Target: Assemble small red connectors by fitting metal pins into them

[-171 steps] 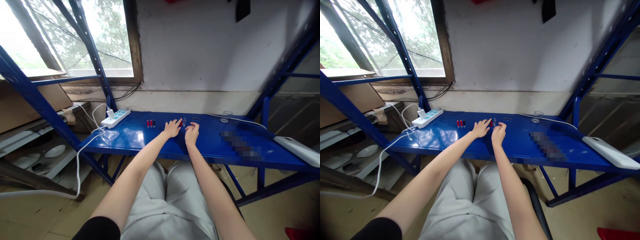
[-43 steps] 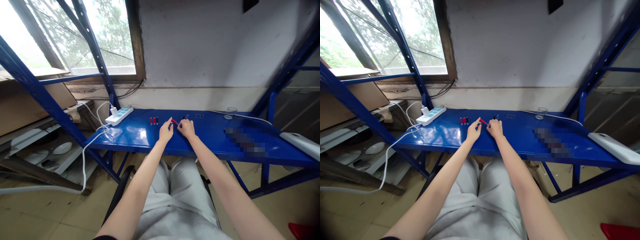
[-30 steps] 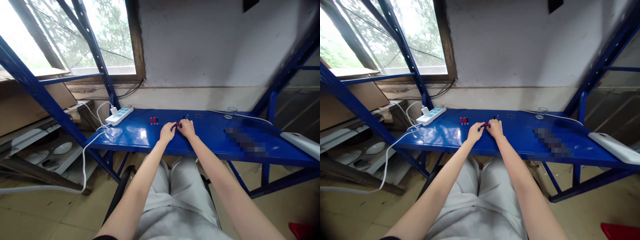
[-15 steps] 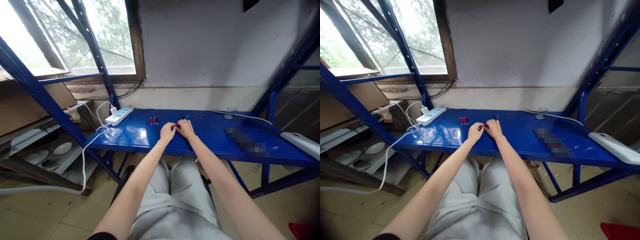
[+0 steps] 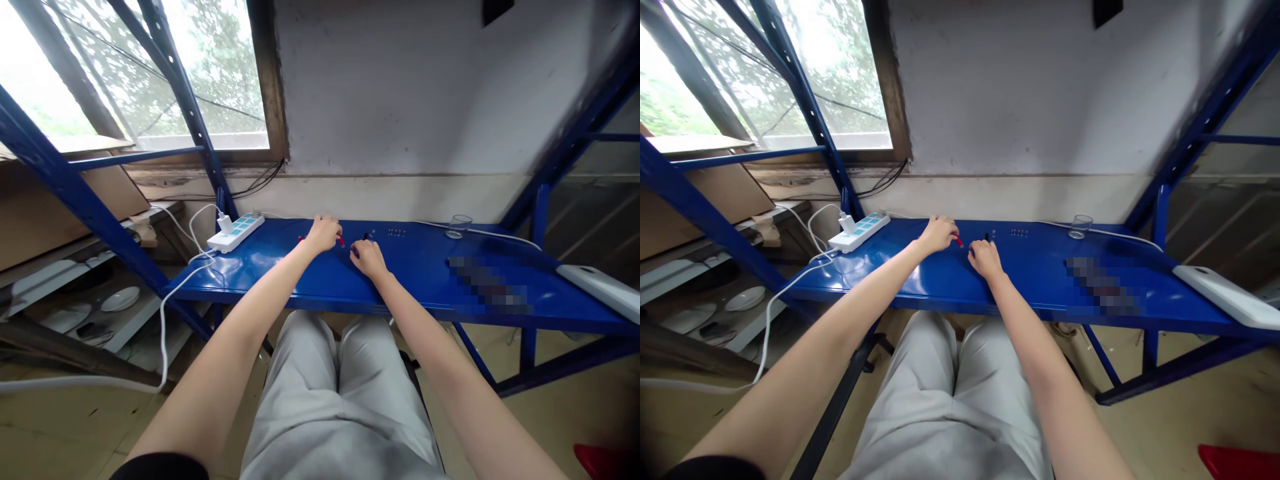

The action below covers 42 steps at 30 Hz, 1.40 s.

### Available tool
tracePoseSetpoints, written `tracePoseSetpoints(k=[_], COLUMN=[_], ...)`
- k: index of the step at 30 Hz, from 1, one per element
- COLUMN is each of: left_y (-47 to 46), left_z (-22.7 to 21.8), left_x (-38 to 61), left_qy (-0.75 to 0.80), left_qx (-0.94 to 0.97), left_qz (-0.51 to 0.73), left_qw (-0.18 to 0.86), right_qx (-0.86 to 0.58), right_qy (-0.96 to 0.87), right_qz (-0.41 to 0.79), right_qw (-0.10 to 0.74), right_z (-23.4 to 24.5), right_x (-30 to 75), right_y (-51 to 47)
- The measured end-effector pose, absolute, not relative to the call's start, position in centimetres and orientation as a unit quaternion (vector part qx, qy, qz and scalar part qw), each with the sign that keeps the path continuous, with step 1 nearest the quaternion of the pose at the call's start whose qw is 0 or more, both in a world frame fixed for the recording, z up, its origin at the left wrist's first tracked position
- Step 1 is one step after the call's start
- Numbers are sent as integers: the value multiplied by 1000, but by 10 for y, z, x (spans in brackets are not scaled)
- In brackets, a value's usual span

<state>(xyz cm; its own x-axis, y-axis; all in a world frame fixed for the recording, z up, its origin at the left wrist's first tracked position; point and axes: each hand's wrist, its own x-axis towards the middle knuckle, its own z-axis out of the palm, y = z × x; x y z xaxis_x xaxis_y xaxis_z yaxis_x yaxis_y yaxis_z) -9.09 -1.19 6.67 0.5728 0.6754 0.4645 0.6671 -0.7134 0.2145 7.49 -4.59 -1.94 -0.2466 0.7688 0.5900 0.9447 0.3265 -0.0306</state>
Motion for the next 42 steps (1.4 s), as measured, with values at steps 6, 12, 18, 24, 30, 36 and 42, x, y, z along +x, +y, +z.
tracePoseSetpoints(k=[6, 12, 18, 24, 30, 36, 42], left_y=[12, 20, 25, 25, 22, 24, 24], left_z=[68, 56, 47, 48, 53, 51, 53], left_x=[-108, -122, -125, -124, -124, -120, -119], left_qy=[428, 454, 474, 510, 519, 520, 528], left_qx=[867, 859, 850, 840, 846, 846, 842], left_qz=[253, 236, 230, 179, 104, 104, 103], left_qw=[26, -8, -33, -57, -65, -52, -43], right_qx=[-558, -560, -563, -569, -576, -578, -579], right_qy=[-781, -785, -784, -783, -779, -778, -778], right_qz=[-147, -130, -121, -112, -110, -108, -107], right_qw=[240, 232, 232, 226, 220, 221, 219], right_z=[-18, -17, -16, -14, -12, -12, -13], right_x=[74, 73, 73, 72, 72, 72, 72], right_y=[-45, -45, -46, -48, -50, -49, -49])
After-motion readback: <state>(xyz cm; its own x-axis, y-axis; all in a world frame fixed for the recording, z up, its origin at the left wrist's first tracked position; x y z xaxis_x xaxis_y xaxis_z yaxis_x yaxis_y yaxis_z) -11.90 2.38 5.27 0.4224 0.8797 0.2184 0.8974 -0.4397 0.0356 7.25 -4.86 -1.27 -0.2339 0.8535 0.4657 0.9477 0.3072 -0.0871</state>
